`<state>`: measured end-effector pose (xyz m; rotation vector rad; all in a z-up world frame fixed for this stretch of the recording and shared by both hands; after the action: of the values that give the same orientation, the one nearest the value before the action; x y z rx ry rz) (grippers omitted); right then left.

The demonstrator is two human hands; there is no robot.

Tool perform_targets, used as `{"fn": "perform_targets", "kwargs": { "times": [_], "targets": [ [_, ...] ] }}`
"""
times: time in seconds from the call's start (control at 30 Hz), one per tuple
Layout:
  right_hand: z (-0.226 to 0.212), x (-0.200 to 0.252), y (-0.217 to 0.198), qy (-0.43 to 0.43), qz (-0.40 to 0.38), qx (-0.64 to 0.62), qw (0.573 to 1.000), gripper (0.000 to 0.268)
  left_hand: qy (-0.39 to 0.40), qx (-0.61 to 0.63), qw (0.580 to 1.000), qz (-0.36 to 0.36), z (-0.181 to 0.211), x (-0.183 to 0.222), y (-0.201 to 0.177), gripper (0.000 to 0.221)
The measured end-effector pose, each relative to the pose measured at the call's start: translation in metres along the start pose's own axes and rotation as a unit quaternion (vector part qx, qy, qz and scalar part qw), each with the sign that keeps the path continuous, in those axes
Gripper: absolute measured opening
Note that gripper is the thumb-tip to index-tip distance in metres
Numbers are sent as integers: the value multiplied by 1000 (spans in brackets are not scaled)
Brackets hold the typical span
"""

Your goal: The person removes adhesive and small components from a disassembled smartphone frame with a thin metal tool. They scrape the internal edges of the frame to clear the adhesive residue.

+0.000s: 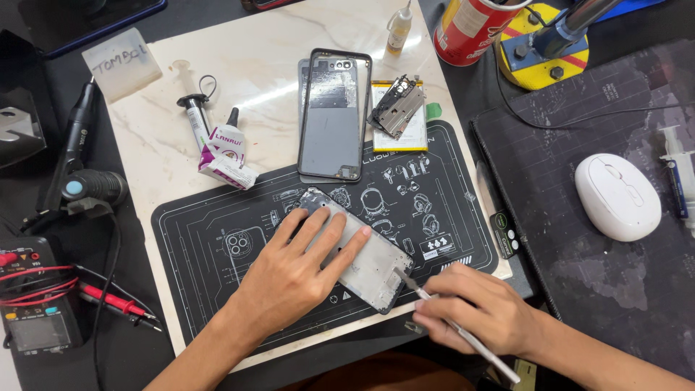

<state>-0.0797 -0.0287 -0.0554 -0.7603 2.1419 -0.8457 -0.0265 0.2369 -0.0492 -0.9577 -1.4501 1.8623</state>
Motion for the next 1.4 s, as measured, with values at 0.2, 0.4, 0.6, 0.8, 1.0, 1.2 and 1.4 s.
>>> {"fn": "perform_targets", "kwargs": {
  "times": [0.2,0.4,0.6,0.8,1.0,1.2,1.4],
  "targets": [
    [6,-4,1,89,-1,-59,994,21,-2,7,1000,-2,1,0,0,58],
    [8,1,0,114,2,-81,990,19,-2,-1,1000,0,1,0,0,58],
    [8,-1,0,114,1,-73,991,21,-2,2,1000,-1,2,-1,-1,58],
    [4,-6,-2,113,5,-57,992,22,6,23,1000,6,2,0,-4,58],
    [7,-22,-5,90,-23,-35,995,23,2,84,996,28,0,1,-2,50],
    [2,-33,-13,104,-37,-32,993,24,1,98,994,44,-1,1,-4,48],
    [5,-39,-9,104,-42,-33,993,23,-2,105,993,46,-1,2,-2,50]
  ]
}}
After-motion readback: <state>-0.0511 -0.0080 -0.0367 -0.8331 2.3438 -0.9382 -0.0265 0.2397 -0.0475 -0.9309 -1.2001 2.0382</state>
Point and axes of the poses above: each hand's wrist, its own x-axis away from the middle knuckle, its own y-axis out of the palm, z = x × y, the point moved 2 cm from there along -x, towards the middle knuckle, and after that the axes turned 10 degrees about -z, right-handed, at the moved point
